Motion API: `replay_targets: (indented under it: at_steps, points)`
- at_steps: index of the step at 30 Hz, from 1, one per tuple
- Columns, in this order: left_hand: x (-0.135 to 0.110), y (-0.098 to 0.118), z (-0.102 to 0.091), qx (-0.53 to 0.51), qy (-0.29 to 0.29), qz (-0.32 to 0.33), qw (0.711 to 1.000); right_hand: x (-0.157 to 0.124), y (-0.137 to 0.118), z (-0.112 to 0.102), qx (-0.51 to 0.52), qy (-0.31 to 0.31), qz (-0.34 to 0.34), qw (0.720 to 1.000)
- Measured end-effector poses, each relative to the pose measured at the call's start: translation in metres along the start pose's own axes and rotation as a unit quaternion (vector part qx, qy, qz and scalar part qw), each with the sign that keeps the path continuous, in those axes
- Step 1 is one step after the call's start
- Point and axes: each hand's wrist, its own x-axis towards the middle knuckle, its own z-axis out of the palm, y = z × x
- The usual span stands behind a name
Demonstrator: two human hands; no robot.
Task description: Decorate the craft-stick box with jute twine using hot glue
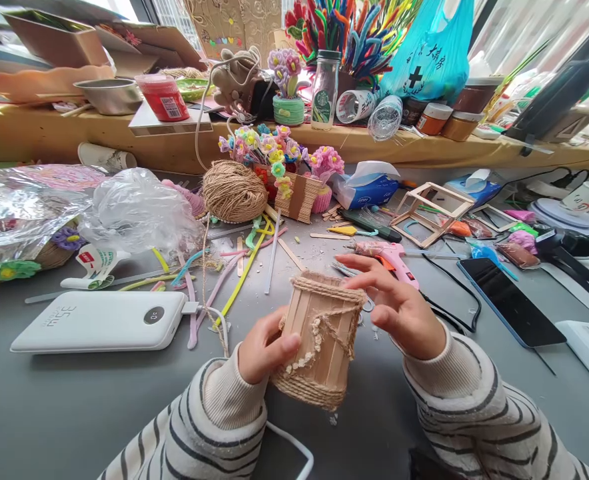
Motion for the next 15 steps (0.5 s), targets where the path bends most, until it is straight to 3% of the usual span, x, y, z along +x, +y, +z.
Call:
replay_targets:
  at_steps: [15]
  points:
    - [-0.0031,0.0054,0.0040,0.050,0.014,-0.036,0.998,-0.0001,-0.0042,0.0034,0.050,-0.026,0.032,0.998]
